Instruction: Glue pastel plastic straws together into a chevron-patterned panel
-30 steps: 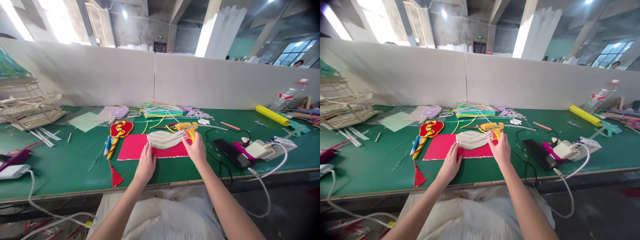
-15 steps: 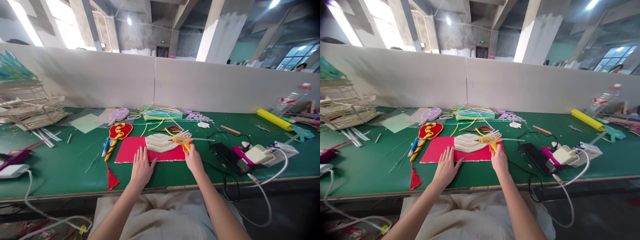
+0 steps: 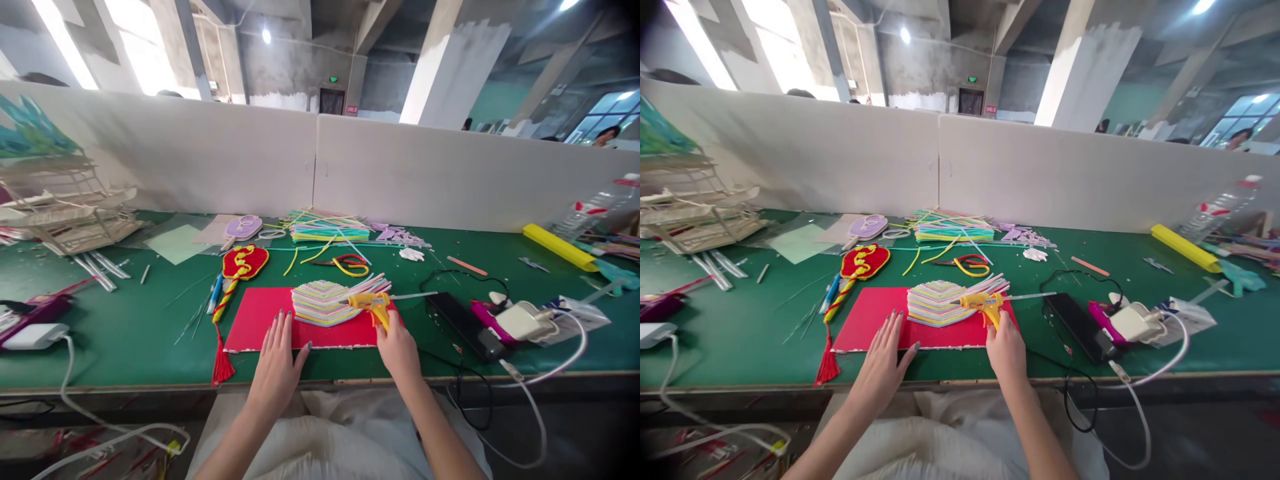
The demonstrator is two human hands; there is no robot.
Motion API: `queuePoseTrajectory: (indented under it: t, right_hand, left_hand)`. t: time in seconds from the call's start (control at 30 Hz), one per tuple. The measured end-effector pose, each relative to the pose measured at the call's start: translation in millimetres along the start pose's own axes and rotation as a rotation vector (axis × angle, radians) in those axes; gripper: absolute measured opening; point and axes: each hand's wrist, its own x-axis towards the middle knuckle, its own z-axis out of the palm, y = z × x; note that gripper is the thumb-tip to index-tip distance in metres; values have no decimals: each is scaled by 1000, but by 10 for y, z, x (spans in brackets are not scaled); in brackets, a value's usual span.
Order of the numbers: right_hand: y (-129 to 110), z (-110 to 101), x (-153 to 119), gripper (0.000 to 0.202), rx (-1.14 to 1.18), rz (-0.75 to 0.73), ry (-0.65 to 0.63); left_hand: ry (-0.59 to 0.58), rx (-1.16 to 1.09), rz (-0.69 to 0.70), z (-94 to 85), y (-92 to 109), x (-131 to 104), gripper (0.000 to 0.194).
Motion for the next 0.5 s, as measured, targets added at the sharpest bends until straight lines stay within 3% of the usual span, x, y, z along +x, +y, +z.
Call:
queuePoseTrajectory:
  t: [0.07, 0.1, 0.13, 0.2, 0.23, 0.3, 0.37, 0.5]
  right_hand:
    - [8, 20, -15, 24, 10, 10, 14]
    - [10, 28, -19, 24, 13, 17, 14]
    - [8, 34, -21, 25, 16, 25, 10]
    - [-1, 37, -21, 26, 21, 47, -6]
    - [-8, 35, -19, 26, 24, 61, -16]
    - [-23, 25, -13, 27, 27, 88, -42]
    - [-33, 19, -6, 29, 28, 104, -69]
    - [-30, 36, -6, 31, 34, 101, -78]
  left_hand:
    - [71, -134, 79, -119, 77, -133, 40]
    - [72, -222, 227, -154, 136, -222, 38]
    - [12, -301, 409, -160, 211, -316, 38]
    - [-277, -391, 676, -63, 394, -485, 35]
    - [-392, -385, 702, 42, 494, -545, 35]
    - [-561, -303, 617, 333, 691, -603, 41]
    - [-657, -200, 541, 669, 860, -599, 40]
    - [-603, -39, 447, 1182, 1059, -543, 26]
